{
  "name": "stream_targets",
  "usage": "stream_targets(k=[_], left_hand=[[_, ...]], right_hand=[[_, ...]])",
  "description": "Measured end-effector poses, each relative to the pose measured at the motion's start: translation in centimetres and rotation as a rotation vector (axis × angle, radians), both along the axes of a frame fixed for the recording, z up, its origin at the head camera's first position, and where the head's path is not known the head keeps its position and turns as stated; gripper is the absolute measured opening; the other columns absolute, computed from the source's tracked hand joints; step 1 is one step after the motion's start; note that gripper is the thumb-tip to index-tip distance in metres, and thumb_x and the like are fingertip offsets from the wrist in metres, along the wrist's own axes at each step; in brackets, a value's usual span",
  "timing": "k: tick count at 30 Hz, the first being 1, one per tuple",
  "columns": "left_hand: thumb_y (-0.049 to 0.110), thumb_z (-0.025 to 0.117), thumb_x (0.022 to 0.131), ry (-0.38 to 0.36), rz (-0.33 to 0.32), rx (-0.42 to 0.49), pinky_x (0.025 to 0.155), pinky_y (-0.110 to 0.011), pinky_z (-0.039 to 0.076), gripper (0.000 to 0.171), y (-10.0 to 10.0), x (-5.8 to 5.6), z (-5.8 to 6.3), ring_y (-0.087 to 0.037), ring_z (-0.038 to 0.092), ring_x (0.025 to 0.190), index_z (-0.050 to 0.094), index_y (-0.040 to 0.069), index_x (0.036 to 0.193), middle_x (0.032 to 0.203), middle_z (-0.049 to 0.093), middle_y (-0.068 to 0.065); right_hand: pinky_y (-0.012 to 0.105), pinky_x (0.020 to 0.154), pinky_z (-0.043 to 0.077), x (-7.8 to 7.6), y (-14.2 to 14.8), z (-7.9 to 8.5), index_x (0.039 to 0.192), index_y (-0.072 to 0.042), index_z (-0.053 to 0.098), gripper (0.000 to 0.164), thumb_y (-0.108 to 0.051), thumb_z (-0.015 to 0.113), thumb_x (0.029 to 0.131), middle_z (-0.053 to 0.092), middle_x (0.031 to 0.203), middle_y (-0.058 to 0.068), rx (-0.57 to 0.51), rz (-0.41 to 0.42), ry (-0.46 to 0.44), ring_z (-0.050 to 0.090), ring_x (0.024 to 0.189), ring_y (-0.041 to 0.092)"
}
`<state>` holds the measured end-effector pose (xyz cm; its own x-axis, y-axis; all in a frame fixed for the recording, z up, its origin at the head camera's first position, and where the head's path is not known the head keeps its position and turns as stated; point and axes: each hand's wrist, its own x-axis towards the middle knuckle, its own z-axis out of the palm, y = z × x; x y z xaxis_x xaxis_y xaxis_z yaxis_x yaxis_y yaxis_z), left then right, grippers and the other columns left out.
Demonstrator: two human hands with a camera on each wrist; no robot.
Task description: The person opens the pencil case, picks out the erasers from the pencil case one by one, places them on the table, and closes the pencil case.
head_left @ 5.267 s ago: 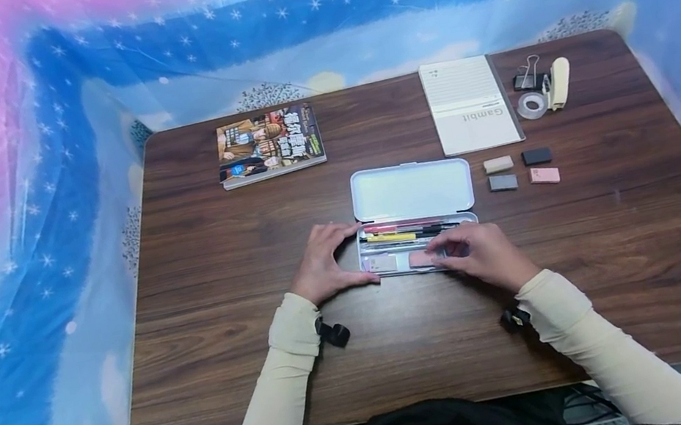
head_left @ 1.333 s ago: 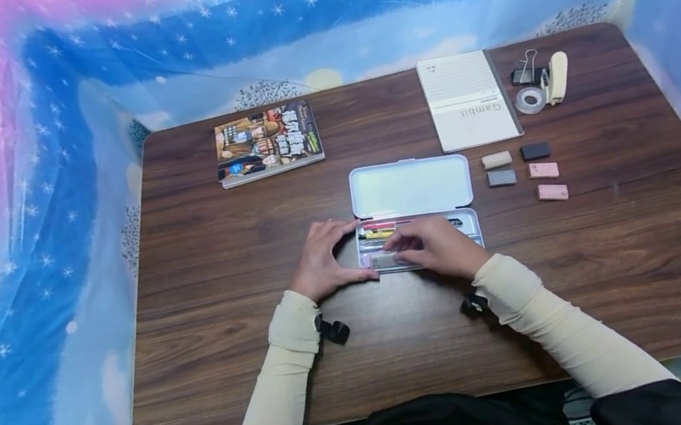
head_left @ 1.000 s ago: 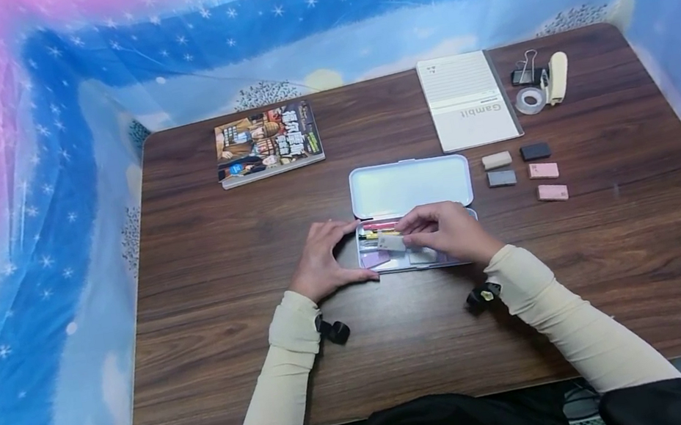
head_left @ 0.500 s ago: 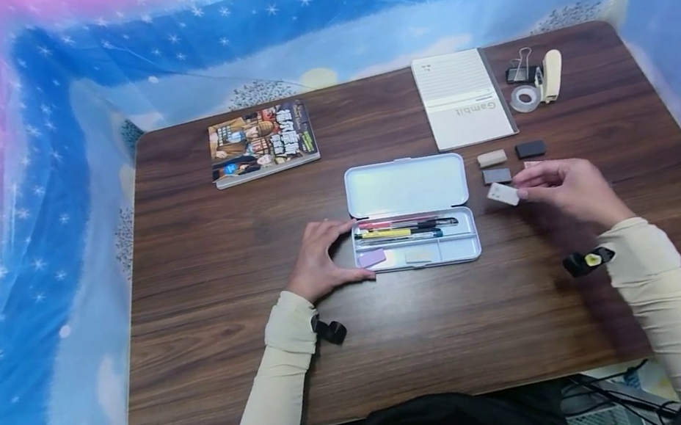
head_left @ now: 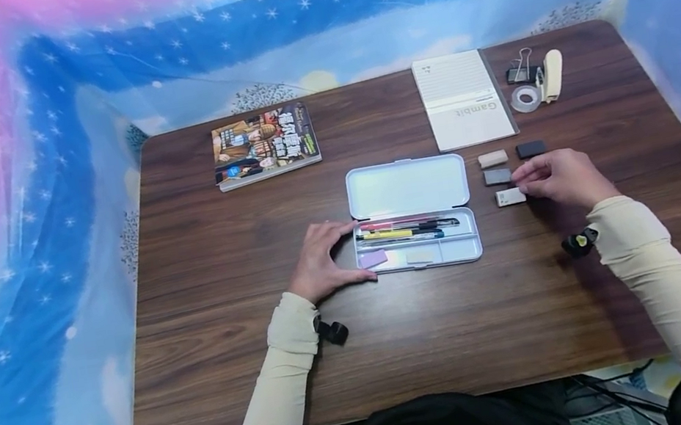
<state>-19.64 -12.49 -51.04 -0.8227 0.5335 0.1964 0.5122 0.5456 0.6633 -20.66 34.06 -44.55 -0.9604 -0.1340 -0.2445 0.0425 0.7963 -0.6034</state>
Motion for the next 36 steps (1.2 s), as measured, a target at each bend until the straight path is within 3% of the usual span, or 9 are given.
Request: stream_targets(k=[3,7,14,19,24,30,36], left_hand=[[0.04,0.105,0.059,-0.005,0.004,0.012,0.117,-0.05,0.036,0.099,0.1,0.1,0.0,-0.033,0.053,0.122,0.065,0.007,0.143,0.132,0.069,-0.01],[0.04,0.105,0.059,-0.006,0.013,0.016,0.112,-0.051,0.04,0.099,0.0,0.2,0.1,-0.033,0.053,0.121,0.065,0.008,0.144,0.132,0.069,-0.01],[0.041,0.105,0.06,-0.014,0.012,0.001,0.113,-0.05,0.039,0.099,0.1,0.2,0.1,-0.032,0.053,0.121,0.064,0.008,0.144,0.133,0.069,-0.01],[0.042,0.104,0.061,-0.024,0.014,-0.01,0.111,-0.05,0.04,0.099,0.1,0.2,0.1,-0.032,0.052,0.122,0.064,0.009,0.145,0.133,0.069,-0.009],[0.04,0.105,0.059,-0.024,0.017,0.011,0.112,-0.051,0.04,0.099,0.1,0.2,0.2,-0.033,0.052,0.122,0.065,0.009,0.144,0.133,0.069,-0.01],[0.042,0.105,0.06,-0.014,0.019,0.006,0.109,-0.049,0.041,0.098,0.0,0.1,0.0,-0.031,0.052,0.122,0.065,0.009,0.144,0.132,0.069,-0.009],[0.044,0.104,0.059,0.0,0.015,0.014,0.107,-0.049,0.042,0.099,0.1,0.1,-0.3,-0.031,0.052,0.12,0.065,0.011,0.144,0.132,0.069,-0.008]], right_hand=[[0.043,0.087,0.044,0.1,-0.2,-0.2,0.11,-0.002,0.079,0.017,-0.012,0.078,0.096,0.08,0.097,0.012,0.01,-0.012,0.018,0.068,0.084,0.012],[0.043,0.088,0.046,0.3,-0.5,-0.5,0.108,-0.002,0.08,0.017,-0.01,0.08,0.094,0.08,0.097,0.013,0.015,-0.017,0.064,0.07,0.084,0.011],[0.024,0.079,0.044,1.1,-0.3,-1.0,0.109,-0.005,0.081,0.019,-0.015,0.083,0.093,0.08,0.098,0.012,-0.018,-0.046,0.134,0.066,0.081,-0.002],[0.01,0.072,0.05,2.6,-1.3,-1.7,0.113,-0.005,0.08,0.024,-0.014,0.086,0.091,0.078,0.107,0.011,-0.22,-0.138,0.205,0.065,0.085,-0.008],[0.014,0.083,0.054,4.3,-4.3,-1.9,0.119,0.0,0.077,0.029,-0.009,0.084,0.092,0.077,0.115,0.007,-0.498,-0.167,0.207,0.07,0.098,0.0],[0.019,0.081,0.057,5.8,-9.3,-2.6,0.116,0.004,0.077,0.025,0.001,0.081,0.091,0.076,0.115,0.019,-0.636,-0.02,0.194,0.072,0.096,0.006],[0.026,0.081,0.06,6.5,-12.8,-3.1,0.111,-0.008,0.081,0.022,0.0,0.082,0.091,0.079,0.108,0.005,-0.428,0.186,0.266,0.073,0.093,0.011]])
